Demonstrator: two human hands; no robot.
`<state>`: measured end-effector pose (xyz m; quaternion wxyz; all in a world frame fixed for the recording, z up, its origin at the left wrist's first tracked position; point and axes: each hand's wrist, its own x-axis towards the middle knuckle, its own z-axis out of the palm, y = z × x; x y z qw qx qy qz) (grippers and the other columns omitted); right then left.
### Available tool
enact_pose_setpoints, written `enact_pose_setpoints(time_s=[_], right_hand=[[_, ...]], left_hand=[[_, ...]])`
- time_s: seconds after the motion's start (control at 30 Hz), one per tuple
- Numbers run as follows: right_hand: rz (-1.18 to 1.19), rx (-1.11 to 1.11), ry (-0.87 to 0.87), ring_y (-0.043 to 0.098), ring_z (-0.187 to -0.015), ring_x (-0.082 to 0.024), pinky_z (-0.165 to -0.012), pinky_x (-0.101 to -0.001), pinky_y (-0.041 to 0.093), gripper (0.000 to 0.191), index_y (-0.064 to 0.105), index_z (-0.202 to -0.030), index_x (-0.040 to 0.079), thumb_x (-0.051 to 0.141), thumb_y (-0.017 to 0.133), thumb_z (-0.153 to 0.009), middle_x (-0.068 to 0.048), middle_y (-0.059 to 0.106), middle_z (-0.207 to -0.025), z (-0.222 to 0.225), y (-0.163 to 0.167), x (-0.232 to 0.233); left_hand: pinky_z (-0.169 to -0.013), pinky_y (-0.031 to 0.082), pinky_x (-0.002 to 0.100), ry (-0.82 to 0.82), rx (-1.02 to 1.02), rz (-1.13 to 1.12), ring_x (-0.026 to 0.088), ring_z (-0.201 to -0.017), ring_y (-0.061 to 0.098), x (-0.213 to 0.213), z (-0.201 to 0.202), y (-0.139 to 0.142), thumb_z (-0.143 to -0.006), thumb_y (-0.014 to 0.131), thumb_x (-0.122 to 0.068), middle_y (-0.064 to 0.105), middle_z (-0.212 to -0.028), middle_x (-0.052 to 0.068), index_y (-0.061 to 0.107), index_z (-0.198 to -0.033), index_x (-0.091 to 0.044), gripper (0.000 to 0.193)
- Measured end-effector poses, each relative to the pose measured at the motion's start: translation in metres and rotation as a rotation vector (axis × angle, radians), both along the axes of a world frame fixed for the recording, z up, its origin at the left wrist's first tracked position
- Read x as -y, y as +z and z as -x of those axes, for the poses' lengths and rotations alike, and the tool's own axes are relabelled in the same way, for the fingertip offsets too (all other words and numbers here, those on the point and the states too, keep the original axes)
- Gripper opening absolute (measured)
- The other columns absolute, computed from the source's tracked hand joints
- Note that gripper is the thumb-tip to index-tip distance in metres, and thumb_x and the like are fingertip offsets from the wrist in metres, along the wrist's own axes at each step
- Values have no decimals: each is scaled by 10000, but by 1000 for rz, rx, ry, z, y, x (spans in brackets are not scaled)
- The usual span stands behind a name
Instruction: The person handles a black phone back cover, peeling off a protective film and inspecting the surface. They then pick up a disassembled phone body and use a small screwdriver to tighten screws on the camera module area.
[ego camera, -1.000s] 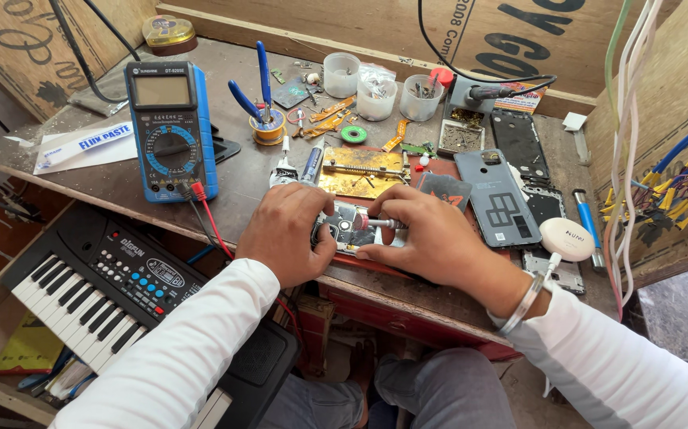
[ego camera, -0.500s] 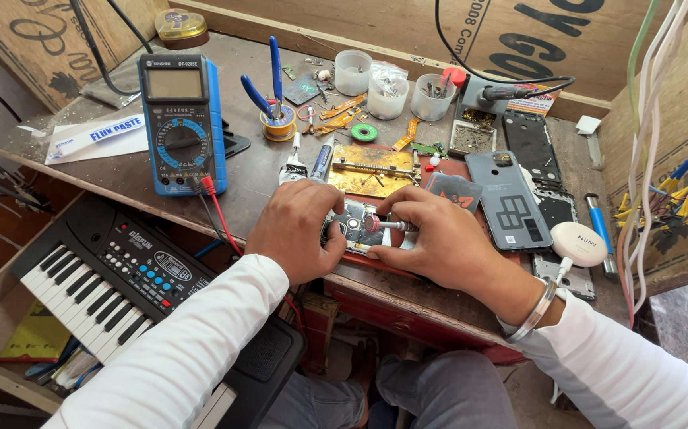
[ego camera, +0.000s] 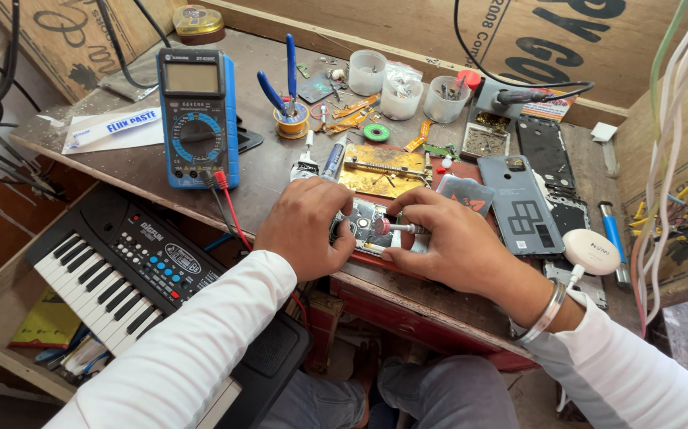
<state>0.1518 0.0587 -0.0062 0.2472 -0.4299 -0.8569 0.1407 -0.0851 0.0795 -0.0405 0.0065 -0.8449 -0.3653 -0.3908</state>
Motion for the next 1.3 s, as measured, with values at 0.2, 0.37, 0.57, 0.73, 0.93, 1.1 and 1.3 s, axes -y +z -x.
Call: enact_pose_setpoints(time_s=[0.2,0.37,0.57,0.73,0.93,1.1,1.3], right_hand=[[72,67,-195,707,-825,-211,-730,-372,537,420,760,-992,95,419,836,-736,13,703,-1067,9,-2,4],[-71,106,-132,697,-902,-230,-745,-389,529,359,767,-916,83,414,823,-789,3,694,-1151,9,-7,5],[46,-8,35,698,-954,-226,-815,-364,531,364,749,-1001,54,362,793,-811,-19,685,-1137,-2,-1,-5],[-32,14,-11,697,-957,-237,-791,-365,529,356,750,-923,46,363,812,-776,-22,690,-1142,3,0,1],[27,86,-171,726,-808,-208,-714,-373,546,381,752,-864,65,420,819,-743,10,696,-1091,13,-3,6],[-68,73,-110,706,-866,-235,-721,-383,536,385,749,-893,57,416,828,-778,-10,694,-1115,11,-6,2],[6,-37,6,695,-906,-231,-771,-364,528,406,737,-1000,40,367,829,-777,-39,688,-1072,1,-3,-4]], left_hand=[[-924,472,467,1,-5,-12,346,-960,630,-1,-1,-1,-714,660,-92,658,-900,127,584,-875,-68,180],[-932,473,465,-7,-13,-6,345,-967,629,0,0,-1,-721,657,-90,657,-908,126,577,-874,-65,175],[-941,472,463,-12,-8,0,344,-974,633,0,1,0,-734,659,-91,666,-926,130,581,-886,-62,173],[-934,472,464,-13,-1,-9,346,-965,629,0,0,0,-729,659,-86,662,-921,129,583,-888,-63,177],[-916,471,462,-12,-12,-2,345,-959,624,0,0,0,-717,662,-81,653,-908,128,580,-874,-67,177],[-922,467,462,-7,-33,-1,346,-961,621,0,0,1,-715,665,-82,651,-913,130,579,-876,-65,183],[-932,465,459,-26,-15,-26,341,-969,618,0,1,0,-727,662,-80,656,-930,122,583,-900,-64,191]])
